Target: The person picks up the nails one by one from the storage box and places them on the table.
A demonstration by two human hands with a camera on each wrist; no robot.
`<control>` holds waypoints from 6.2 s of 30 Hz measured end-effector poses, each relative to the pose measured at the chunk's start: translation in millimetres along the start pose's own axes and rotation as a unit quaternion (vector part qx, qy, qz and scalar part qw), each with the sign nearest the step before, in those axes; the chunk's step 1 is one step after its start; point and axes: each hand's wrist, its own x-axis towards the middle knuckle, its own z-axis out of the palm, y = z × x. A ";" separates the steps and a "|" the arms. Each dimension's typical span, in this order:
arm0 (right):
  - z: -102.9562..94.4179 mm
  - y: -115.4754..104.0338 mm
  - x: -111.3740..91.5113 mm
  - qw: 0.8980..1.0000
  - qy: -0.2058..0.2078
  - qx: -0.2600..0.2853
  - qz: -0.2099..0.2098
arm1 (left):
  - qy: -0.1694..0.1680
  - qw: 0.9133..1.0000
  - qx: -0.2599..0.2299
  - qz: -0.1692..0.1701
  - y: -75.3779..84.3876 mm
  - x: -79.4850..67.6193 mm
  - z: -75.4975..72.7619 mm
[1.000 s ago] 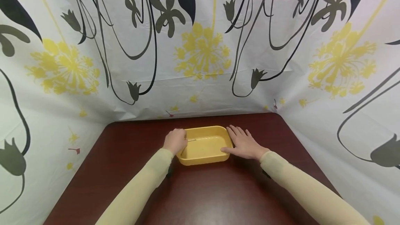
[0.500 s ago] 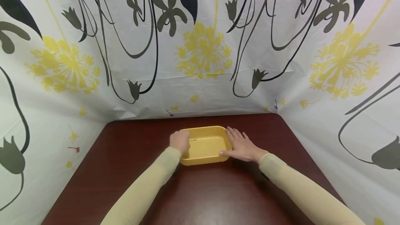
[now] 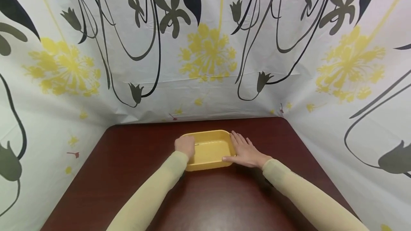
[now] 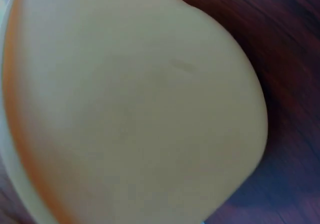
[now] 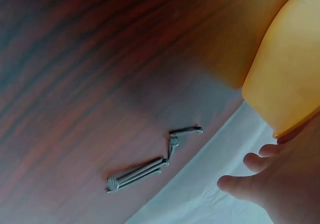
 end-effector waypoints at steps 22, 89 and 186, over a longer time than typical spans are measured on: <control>5.4 -3.8 8.7 1.000 0.003 -0.010 0.002 | -0.028 0.999 0.019 0.004 -4.8 1.8 13.3; 4.7 -6.2 7.7 1.000 -0.011 -0.001 0.009 | 0.075 0.991 -0.010 0.111 -53.2 -33.7 -35.1; 0.5 -4.9 12.5 0.999 -0.041 -0.006 0.022 | 0.062 0.994 -0.071 0.052 -162.0 -27.8 -35.3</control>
